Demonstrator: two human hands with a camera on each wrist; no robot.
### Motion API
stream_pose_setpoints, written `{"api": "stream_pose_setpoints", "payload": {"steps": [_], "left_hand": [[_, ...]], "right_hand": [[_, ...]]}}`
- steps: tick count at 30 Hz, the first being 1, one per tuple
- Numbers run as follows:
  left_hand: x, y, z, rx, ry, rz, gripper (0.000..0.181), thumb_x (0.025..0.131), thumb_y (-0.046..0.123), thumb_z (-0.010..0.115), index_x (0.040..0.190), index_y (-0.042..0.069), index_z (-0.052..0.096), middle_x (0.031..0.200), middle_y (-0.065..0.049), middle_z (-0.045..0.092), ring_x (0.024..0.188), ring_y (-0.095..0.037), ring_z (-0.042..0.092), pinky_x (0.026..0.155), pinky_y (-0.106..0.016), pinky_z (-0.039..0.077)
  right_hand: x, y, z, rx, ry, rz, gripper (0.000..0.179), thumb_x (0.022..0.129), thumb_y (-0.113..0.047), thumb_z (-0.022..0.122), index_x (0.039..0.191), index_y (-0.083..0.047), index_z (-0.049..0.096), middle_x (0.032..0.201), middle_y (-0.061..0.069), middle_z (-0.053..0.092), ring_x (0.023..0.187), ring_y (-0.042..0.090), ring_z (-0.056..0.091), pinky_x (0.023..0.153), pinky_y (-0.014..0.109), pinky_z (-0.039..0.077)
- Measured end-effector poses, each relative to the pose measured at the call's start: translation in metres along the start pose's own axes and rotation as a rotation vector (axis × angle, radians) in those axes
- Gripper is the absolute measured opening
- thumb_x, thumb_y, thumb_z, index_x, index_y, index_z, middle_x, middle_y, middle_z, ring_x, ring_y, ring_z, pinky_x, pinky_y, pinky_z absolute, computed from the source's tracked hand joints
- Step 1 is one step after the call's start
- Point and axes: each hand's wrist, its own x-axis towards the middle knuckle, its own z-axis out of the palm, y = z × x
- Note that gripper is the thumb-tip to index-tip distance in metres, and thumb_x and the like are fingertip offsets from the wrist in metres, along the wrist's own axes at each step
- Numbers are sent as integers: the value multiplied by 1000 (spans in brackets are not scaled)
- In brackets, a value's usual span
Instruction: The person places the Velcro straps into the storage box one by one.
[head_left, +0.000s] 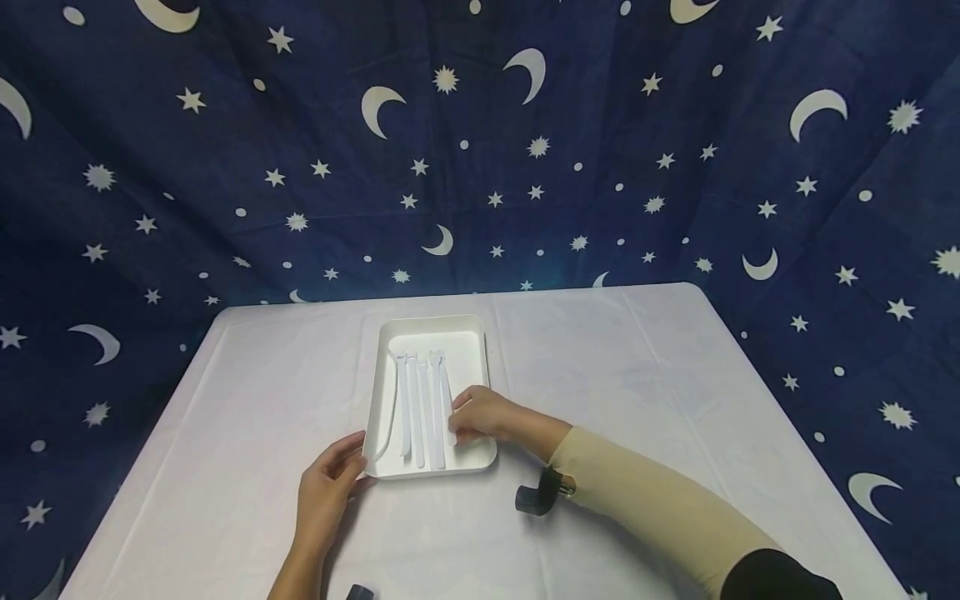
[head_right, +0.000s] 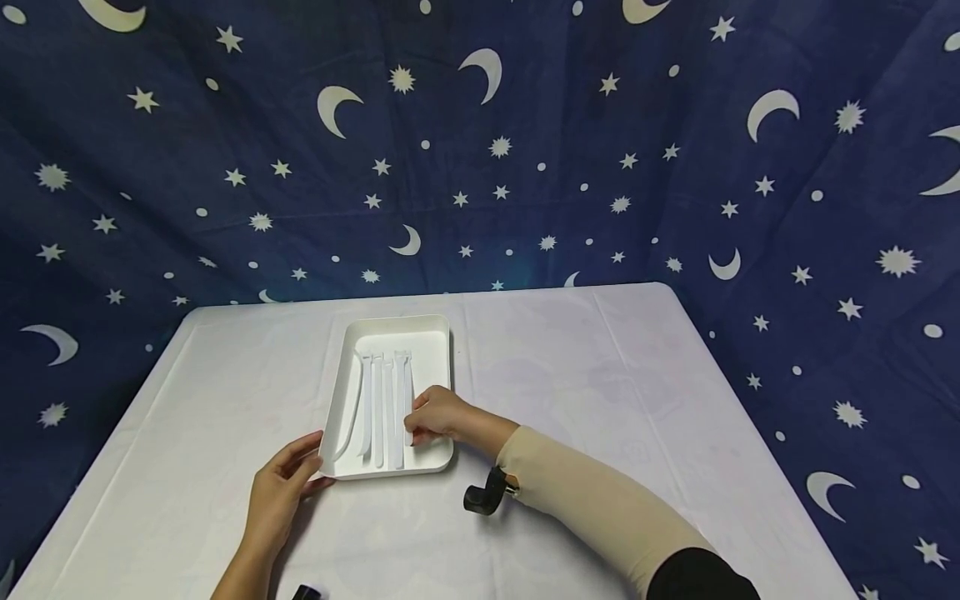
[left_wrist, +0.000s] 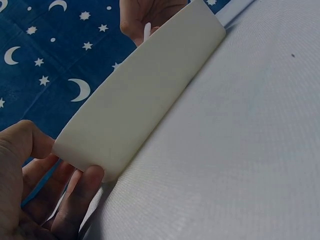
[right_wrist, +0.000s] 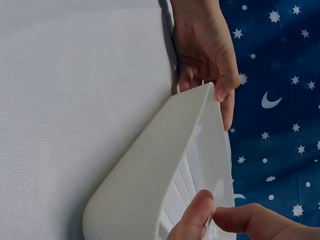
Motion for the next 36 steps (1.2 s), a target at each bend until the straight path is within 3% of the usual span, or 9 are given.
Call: {"api": "stream_pose_setpoints", "payload": {"steps": [4,10,19,28,36], "left_hand": [[0,0,0,0,-3,1,36,93,10,64,128,4,61,128,-17,64,100,-3,68,77,-22,63],[0,0,0,13,7,-4,36,93,14,64,128,4,61,128,-17,64,94,4,66,76,-22,63],[0,-1,0,7,2,9,36,93,7,62,129,3,61,127,-18,64,95,5,65,77,-22,63],[-1,-3,0,2,7,-20,36,93,12,64,129,4,60,129,-18,63,95,4,66,78,-22,63],[1,0,2,-11,1,-32,38,93,13,65,129,3,60,130,-19,62,93,8,64,78,-21,62]], "right_hand": [[0,0,3,-49,22,4,38,77,5,66,113,5,53,80,14,63,60,16,63,68,29,64],[1,1,5,-47,16,11,35,77,8,64,110,4,52,72,12,63,54,15,63,61,25,63],[0,1,7,-81,-3,16,35,79,8,66,111,6,53,73,12,62,53,14,63,60,24,63],[-7,4,6,-54,-13,-75,38,78,7,63,114,6,52,76,12,66,56,16,66,59,26,63],[-13,3,-5,-62,29,-140,36,77,7,58,112,4,52,87,13,65,67,20,66,61,29,64]]}}
